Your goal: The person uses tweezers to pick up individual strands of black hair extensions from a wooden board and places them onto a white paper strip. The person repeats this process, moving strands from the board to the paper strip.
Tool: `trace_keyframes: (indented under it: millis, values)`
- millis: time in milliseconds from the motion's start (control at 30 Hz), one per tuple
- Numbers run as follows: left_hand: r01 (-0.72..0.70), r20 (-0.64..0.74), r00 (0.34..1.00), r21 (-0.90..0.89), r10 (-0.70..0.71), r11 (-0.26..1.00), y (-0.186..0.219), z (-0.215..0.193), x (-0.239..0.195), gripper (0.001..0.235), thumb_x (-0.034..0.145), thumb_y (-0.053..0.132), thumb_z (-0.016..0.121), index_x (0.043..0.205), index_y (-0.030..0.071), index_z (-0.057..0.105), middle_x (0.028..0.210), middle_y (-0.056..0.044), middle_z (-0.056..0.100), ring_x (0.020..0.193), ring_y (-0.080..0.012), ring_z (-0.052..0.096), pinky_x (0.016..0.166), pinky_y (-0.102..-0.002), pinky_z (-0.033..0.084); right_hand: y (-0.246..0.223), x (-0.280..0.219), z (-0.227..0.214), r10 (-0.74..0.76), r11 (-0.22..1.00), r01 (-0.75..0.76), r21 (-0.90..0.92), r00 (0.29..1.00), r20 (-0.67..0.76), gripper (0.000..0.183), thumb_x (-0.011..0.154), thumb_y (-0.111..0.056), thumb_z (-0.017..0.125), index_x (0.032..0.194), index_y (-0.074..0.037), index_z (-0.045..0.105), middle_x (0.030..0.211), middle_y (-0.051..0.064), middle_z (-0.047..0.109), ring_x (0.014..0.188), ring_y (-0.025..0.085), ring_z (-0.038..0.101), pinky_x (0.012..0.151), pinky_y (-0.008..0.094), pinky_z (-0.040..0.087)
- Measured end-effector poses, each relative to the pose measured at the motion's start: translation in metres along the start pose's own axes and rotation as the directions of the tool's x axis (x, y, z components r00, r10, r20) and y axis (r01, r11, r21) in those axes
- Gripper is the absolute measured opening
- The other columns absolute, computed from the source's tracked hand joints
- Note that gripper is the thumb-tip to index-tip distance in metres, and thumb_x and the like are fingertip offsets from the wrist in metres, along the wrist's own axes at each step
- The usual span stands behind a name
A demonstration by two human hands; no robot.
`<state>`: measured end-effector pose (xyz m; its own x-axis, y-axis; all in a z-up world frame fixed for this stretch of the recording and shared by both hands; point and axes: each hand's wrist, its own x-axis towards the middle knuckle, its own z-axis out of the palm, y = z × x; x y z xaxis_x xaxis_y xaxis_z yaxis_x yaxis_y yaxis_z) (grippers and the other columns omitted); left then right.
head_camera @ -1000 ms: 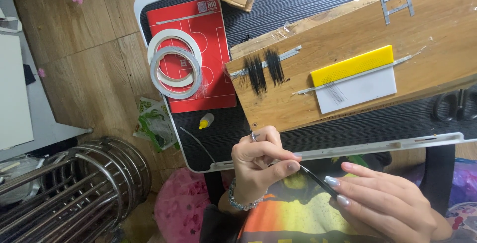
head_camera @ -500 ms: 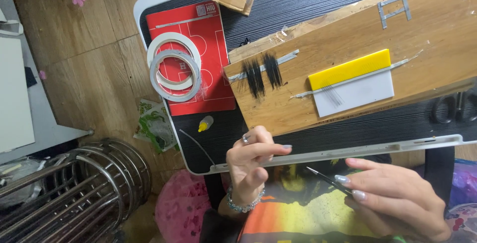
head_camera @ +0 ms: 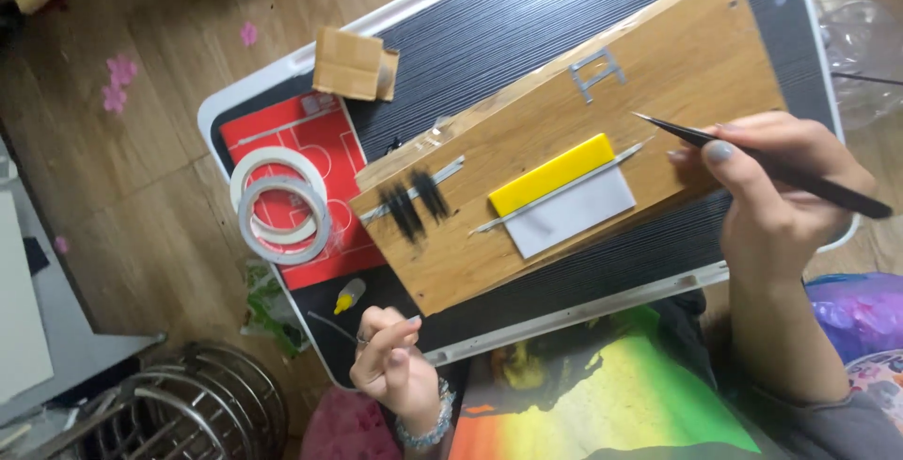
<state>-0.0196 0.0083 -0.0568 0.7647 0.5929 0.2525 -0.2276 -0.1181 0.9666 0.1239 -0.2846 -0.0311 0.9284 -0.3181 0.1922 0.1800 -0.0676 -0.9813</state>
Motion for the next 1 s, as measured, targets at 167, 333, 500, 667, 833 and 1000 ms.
trace_keyframes:
  millis: [167, 333, 500, 667, 833, 1000]
  values:
    - [0.027, 0.008, 1.0, 0.041, -0.028, 0.999, -0.006, -0.005, -0.002, 0.029, 0.096, 0.031, 0.063, 0.092, 0.005, 0.077, 0.071, -0.001, 0.042, 0.064, -0.0134, 0.039, 0.058, -0.027, 0.03, -0.015, 0.018, 0.008, 0.149, 0.989, -0.149, 0.018, 0.989, 0.014, 0.009, 0.103, 0.004, 0.073, 0.105, 0.006, 0.064, 0.099, 0.017, 0.066, 0.089, 0.035, 0.078, 0.08, 0.038, 0.071]
    - [0.058, -0.009, 0.998, 0.043, -0.058, 0.997, -0.009, -0.004, -0.003, 0.026, 0.092, 0.027, 0.064, 0.089, 0.005, 0.076, 0.07, -0.001, 0.042, 0.064, -0.0135, 0.04, 0.058, -0.027, 0.03, -0.025, 0.028, 0.015, 0.161, 0.986, -0.158, -0.056, 0.985, 0.055, 0.008, 0.105, 0.007, 0.072, 0.104, 0.009, 0.064, 0.094, 0.019, 0.066, 0.086, 0.034, 0.078, 0.077, 0.035, 0.068]
    - [0.068, -0.006, 0.998, 0.018, -0.068, 0.998, -0.011, -0.002, -0.003, 0.026, 0.093, 0.026, 0.066, 0.089, 0.003, 0.076, 0.073, -0.002, 0.044, 0.066, -0.0138, 0.042, 0.057, -0.026, 0.032, -0.027, 0.03, 0.016, 0.167, 0.984, -0.161, -0.075, 0.983, 0.083, 0.008, 0.105, 0.008, 0.072, 0.105, 0.011, 0.064, 0.094, 0.021, 0.067, 0.084, 0.032, 0.077, 0.077, 0.034, 0.067]
    - [0.083, -0.013, 0.996, 0.025, -0.083, 0.996, -0.011, -0.002, -0.003, 0.026, 0.092, 0.027, 0.067, 0.088, 0.003, 0.077, 0.072, -0.002, 0.044, 0.067, -0.0145, 0.042, 0.056, -0.026, 0.032, -0.022, 0.028, 0.014, 0.145, 0.989, -0.141, -0.047, 0.987, 0.073, 0.008, 0.105, 0.009, 0.072, 0.104, 0.011, 0.064, 0.094, 0.021, 0.066, 0.085, 0.033, 0.077, 0.077, 0.034, 0.066]
    - [0.081, -0.042, 0.996, 0.043, -0.079, 0.996, -0.006, 0.004, 0.001, 0.025, 0.091, 0.025, 0.066, 0.086, 0.003, 0.077, 0.069, -0.001, 0.046, 0.069, -0.0154, 0.044, 0.057, -0.026, 0.036, -0.028, 0.027, 0.015, 0.087, 0.996, -0.083, -0.045, 0.991, 0.097, 0.007, 0.105, 0.015, 0.07, 0.104, 0.015, 0.062, 0.094, 0.025, 0.065, 0.085, 0.036, 0.076, 0.079, 0.036, 0.066]
    - [0.07, -0.052, 0.996, 0.07, -0.066, 0.995, -0.004, 0.01, 0.005, 0.03, 0.088, 0.029, 0.066, 0.082, 0.001, 0.077, 0.065, -0.004, 0.043, 0.063, -0.0158, 0.043, 0.059, -0.028, 0.036, -0.031, 0.024, 0.016, 0.156, 0.987, -0.153, -0.047, 0.987, 0.048, 0.008, 0.104, 0.013, 0.072, 0.106, 0.011, 0.064, 0.093, 0.021, 0.066, 0.086, 0.031, 0.075, 0.084, 0.032, 0.064]
